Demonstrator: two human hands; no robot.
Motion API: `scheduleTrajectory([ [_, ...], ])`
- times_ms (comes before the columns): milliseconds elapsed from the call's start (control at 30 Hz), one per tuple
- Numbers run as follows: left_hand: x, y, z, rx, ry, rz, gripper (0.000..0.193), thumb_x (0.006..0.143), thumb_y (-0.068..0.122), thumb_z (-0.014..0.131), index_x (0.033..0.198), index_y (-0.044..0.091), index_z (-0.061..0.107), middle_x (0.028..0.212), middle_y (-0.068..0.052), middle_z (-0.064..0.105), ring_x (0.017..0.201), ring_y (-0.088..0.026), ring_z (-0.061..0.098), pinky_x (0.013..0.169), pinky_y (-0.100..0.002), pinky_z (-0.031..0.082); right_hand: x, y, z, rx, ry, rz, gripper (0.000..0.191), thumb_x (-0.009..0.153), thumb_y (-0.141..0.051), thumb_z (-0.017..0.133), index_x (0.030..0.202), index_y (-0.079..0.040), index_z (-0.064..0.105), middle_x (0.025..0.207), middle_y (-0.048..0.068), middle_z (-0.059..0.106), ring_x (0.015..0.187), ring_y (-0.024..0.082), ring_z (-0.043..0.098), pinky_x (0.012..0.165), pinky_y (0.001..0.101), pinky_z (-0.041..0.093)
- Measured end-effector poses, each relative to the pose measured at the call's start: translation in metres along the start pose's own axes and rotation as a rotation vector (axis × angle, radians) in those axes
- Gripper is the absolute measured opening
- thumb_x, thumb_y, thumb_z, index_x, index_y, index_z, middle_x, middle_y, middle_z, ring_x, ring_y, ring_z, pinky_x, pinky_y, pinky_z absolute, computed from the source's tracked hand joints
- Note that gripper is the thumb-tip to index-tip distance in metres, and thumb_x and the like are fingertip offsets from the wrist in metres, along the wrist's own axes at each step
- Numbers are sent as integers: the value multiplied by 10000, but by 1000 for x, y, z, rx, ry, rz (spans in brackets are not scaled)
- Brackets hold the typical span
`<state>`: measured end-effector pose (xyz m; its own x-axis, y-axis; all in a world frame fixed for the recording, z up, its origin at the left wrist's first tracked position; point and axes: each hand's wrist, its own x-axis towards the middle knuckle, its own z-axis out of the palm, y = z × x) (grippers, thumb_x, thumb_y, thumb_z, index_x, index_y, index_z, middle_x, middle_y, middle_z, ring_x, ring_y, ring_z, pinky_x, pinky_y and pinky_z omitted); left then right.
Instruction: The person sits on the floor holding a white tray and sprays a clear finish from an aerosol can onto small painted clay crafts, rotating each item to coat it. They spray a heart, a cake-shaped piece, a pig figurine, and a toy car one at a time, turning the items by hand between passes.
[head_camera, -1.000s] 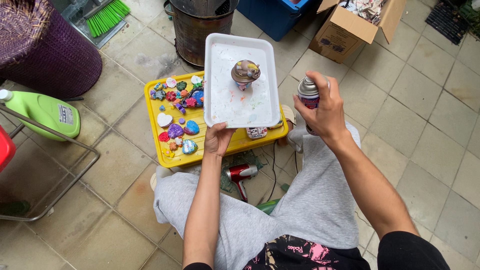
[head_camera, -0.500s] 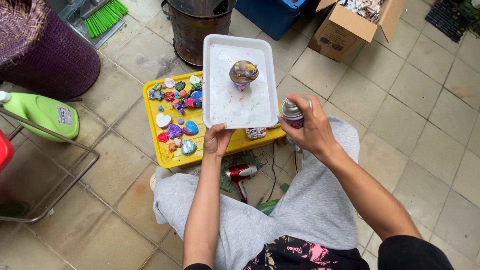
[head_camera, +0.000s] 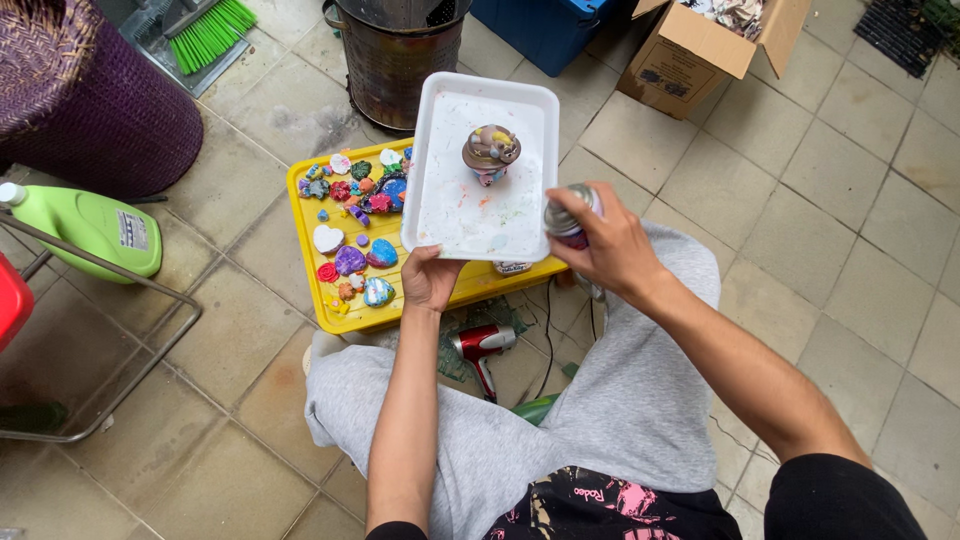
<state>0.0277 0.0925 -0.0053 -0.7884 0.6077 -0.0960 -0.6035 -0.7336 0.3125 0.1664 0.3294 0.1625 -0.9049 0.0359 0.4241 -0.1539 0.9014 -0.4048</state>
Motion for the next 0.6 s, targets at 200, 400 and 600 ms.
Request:
scheduleTrajectory([
  [200, -1, 9, 1, 8, 54, 35, 778, 755, 153, 634, 1496, 29, 430, 1394, -148, 585, 1297, -334, 576, 1081, -536, 494, 5, 7, -8, -68, 11, -1, 661, 910, -254, 808, 1458, -265, 439, 1212, 193, 578, 995, 369, 710, 797, 449, 637],
  [400, 1, 18, 4, -3, 70, 65, 770, 760, 167, 632, 1498, 34, 458, 1387, -127, 609, 1288, -307, 595, 1088, -476, 504, -2, 9, -16, -31, -70, -70, 686, 883, -265, 798, 1459, -291, 427, 1190, 181, 585, 984, 346, 720, 811, 420, 644],
  [600, -2, 18, 12, 0, 86, 62, 770, 742, 180, 632, 1483, 52, 463, 1374, -119, 618, 1262, -300, 613, 1050, -479, 531, -1, 11, -23, -61, -15, -4, 641, 892, -259, 817, 1428, -253, 466, 1230, 218, 576, 1000, 389, 706, 802, 437, 648],
])
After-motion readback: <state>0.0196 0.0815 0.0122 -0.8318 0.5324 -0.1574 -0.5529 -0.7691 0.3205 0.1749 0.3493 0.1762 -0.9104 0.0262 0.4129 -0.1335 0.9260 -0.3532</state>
